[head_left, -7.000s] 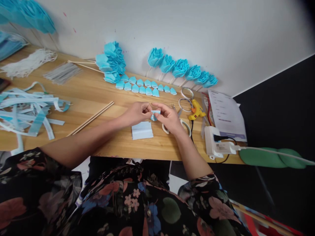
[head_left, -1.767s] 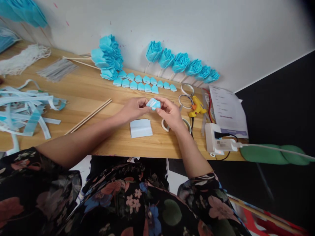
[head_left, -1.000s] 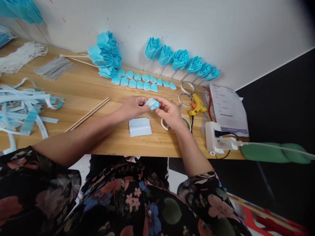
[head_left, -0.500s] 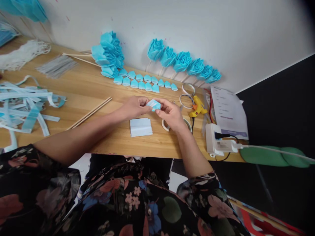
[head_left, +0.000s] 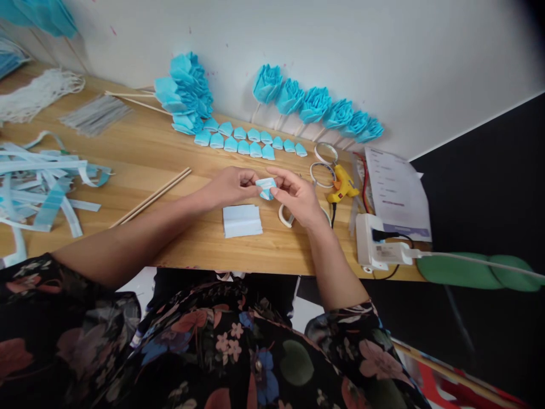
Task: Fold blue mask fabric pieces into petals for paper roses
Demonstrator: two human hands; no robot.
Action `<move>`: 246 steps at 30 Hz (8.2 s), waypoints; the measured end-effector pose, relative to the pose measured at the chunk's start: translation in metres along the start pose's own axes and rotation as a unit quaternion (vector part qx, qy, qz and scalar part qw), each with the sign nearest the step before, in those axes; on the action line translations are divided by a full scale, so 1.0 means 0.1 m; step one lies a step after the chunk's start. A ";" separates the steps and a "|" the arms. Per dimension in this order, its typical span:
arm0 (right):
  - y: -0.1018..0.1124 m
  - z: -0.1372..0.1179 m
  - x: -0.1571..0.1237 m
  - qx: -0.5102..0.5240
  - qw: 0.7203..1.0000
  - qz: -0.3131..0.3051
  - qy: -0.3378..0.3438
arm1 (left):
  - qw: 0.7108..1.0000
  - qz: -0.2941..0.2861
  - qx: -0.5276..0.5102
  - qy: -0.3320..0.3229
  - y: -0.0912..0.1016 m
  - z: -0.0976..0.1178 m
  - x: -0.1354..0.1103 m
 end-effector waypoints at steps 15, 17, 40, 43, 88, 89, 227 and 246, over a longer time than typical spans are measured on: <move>-0.11 0.00 0.00 -0.024 1.000 -0.012 0.001 | 0.999 0.031 -0.007 -0.017 -0.07 0.01 -0.02; -0.09 0.01 0.00 -0.015 1.000 -0.008 -0.004 | 0.999 0.031 -0.014 -0.011 -0.06 0.01 -0.02; -0.10 0.00 0.00 -0.015 1.000 -0.008 -0.001 | 0.999 0.021 -0.033 -0.020 -0.06 -0.04 0.00; -0.12 -0.02 0.00 -0.016 1.000 -0.007 0.004 | 0.999 0.018 -0.029 -0.026 -0.08 -0.03 -0.01; -0.06 0.04 0.01 0.002 1.000 0.002 -0.001 | 0.999 0.027 -0.035 -0.025 -0.08 0.02 -0.05; -0.04 0.03 0.00 0.002 1.000 -0.001 -0.004 | 0.999 0.024 -0.039 -0.024 -0.07 0.02 -0.05; 0.46 0.35 0.70 -0.488 0.871 -0.025 -0.042 | 0.995 0.039 -0.079 0.042 -0.07 -0.03 -0.02; 0.25 -0.19 -0.92 -0.464 0.876 0.124 0.040 | 0.995 0.087 0.043 -0.014 0.00 -0.17 0.10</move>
Point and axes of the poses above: each hand's wrist, its own x-axis towards the middle knuckle, its own y-axis out of the back of the hand, z = x × y, the point moved 2 cm from there along x, towards the middle knuckle, and after that the axes turned 11 degrees about y, right-handed, at the moved point
